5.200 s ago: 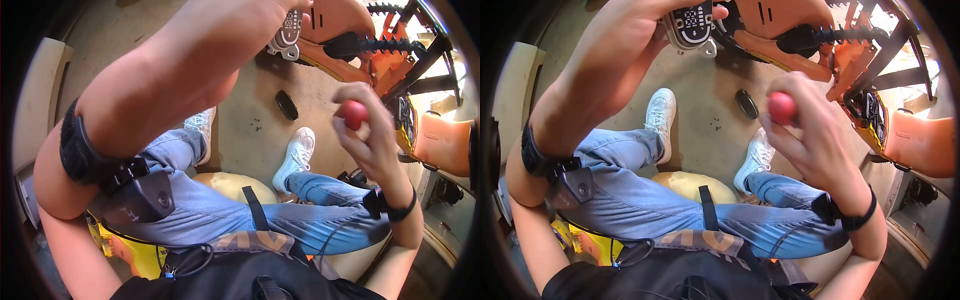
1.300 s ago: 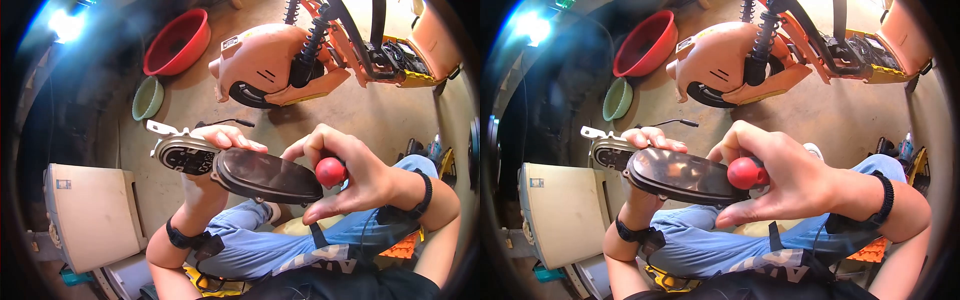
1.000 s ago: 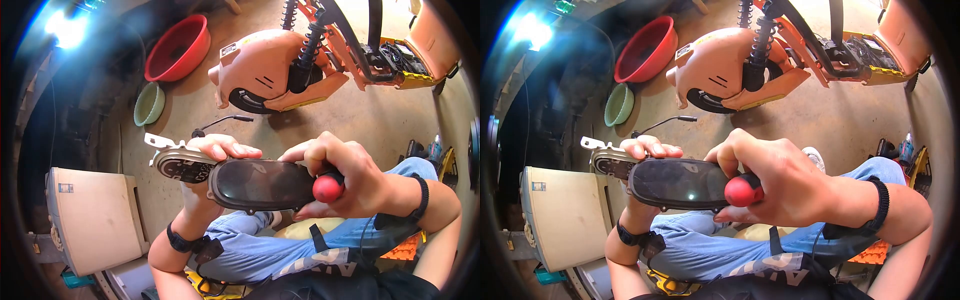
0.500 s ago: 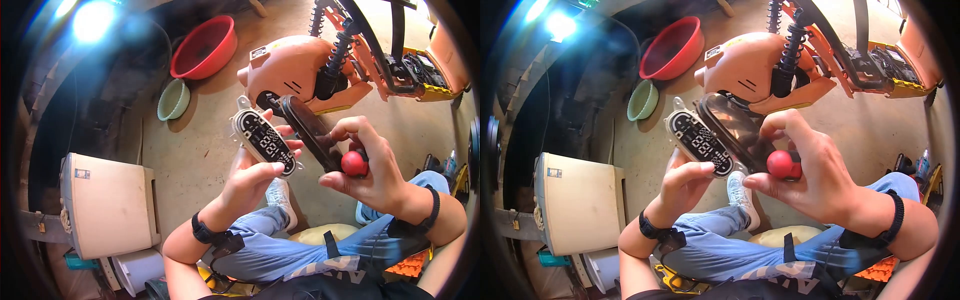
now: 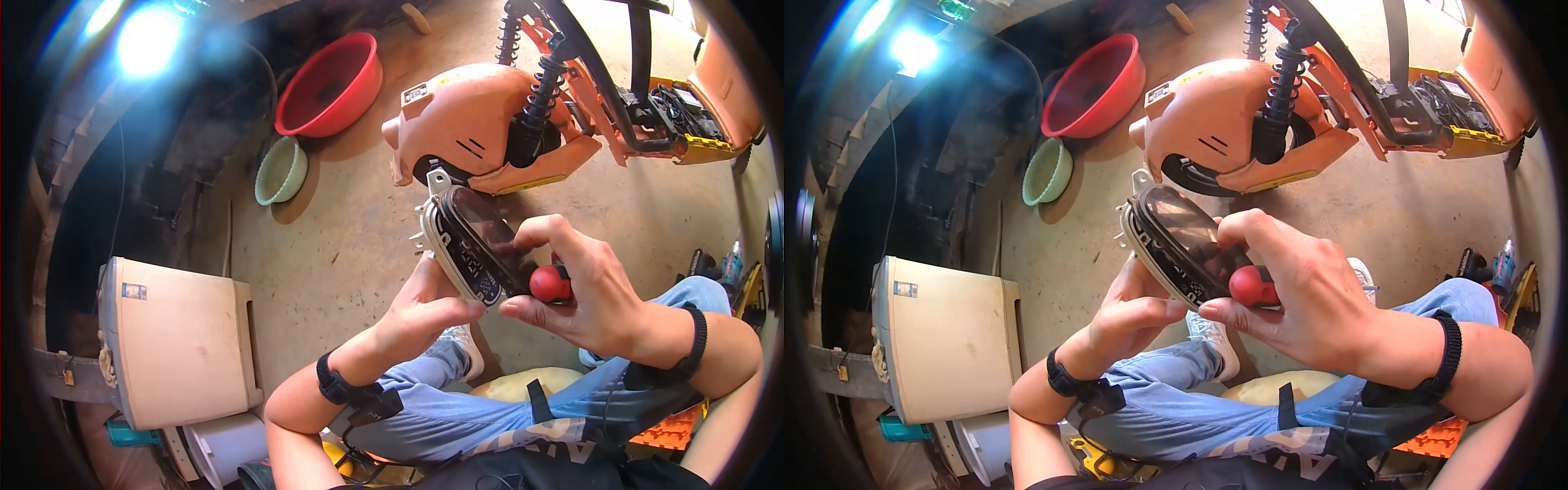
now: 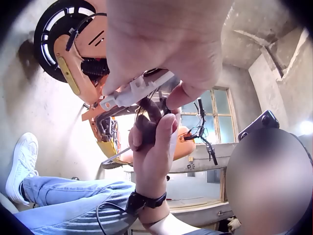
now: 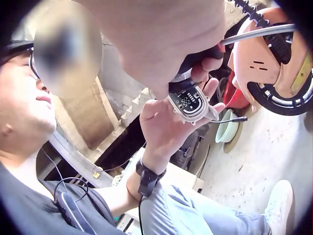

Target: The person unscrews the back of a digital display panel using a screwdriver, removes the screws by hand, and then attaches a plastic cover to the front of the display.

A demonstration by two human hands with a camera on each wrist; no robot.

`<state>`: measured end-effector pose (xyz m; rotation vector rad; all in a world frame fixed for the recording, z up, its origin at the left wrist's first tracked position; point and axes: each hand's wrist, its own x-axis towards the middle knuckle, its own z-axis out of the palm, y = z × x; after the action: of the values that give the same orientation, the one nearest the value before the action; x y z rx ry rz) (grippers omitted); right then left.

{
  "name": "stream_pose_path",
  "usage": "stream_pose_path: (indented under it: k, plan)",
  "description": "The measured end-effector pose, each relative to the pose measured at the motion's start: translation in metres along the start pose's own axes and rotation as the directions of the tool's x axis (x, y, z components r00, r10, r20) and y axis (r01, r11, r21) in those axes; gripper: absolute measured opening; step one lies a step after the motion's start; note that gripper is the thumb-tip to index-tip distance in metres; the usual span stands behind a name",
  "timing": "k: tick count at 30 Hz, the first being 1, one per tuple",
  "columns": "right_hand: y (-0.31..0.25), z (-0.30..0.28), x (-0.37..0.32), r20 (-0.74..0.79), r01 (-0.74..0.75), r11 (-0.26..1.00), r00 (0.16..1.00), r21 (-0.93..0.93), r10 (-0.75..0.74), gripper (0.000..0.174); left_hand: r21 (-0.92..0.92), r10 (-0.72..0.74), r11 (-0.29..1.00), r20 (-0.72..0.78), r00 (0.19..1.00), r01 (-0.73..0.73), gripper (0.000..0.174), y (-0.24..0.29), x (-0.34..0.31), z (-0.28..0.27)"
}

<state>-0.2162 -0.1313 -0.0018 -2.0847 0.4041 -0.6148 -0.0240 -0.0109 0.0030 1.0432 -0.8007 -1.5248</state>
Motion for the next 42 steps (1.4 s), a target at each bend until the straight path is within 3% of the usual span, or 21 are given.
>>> stream_pose_path:
  k: [11, 19, 23, 26, 32, 35, 37, 42]
  plan:
    - [0.005, 0.008, -0.003, -0.009, 0.043, 0.998, 0.999, -0.054, -0.044, 0.059, 0.002, -0.041, 0.999, -0.003, 0.999, 0.041, 0.079, -0.006, 0.001, 0.01]
    - [0.001, 0.01, -0.005, 0.101, -0.005, 0.999, 0.995, -0.054, 0.011, 0.059, 0.0, -0.032, 0.999, 0.006, 0.999, 0.032, 0.081, -0.012, -0.001, 0.012]
    - [0.004, 0.013, -0.006, 0.052, 0.052, 0.996, 0.997, -0.074, -0.048, 0.059, -0.023, -0.032, 0.999, 0.041, 0.999, 0.033, 0.081, -0.014, 0.002, 0.01]
    - [0.005, 0.011, -0.006, 0.126, 0.019, 0.998, 0.992, -0.054, -0.012, 0.065, -0.107, -0.012, 0.994, -0.039, 0.999, 0.007, 0.078, -0.014, 0.0, 0.013]
    - [0.005, 0.009, -0.004, 0.109, 0.153, 0.986, 0.983, -0.072, -0.144, 0.059, -0.192, 0.005, 0.981, -0.063, 0.998, -0.016, 0.071, -0.008, 0.003, 0.01]
    - [0.001, 0.008, -0.004, 0.147, 0.103, 0.992, 0.985, -0.071, -0.092, 0.053, -0.153, -0.006, 0.988, -0.114, 0.993, -0.011, 0.068, -0.007, 0.004, 0.008]
    - [0.005, 0.009, -0.004, 0.1, 0.183, 0.976, 0.98, -0.12, -0.172, 0.045, -0.041, 0.015, 0.999, -0.192, 0.981, -0.023, 0.067, -0.007, 0.004, 0.007]
    - [0.004, 0.003, -0.003, 0.147, 0.137, 0.985, 0.982, -0.104, -0.121, 0.037, 0.141, 0.111, 0.986, -0.187, 0.976, -0.085, 0.073, -0.007, 0.004, 0.001]
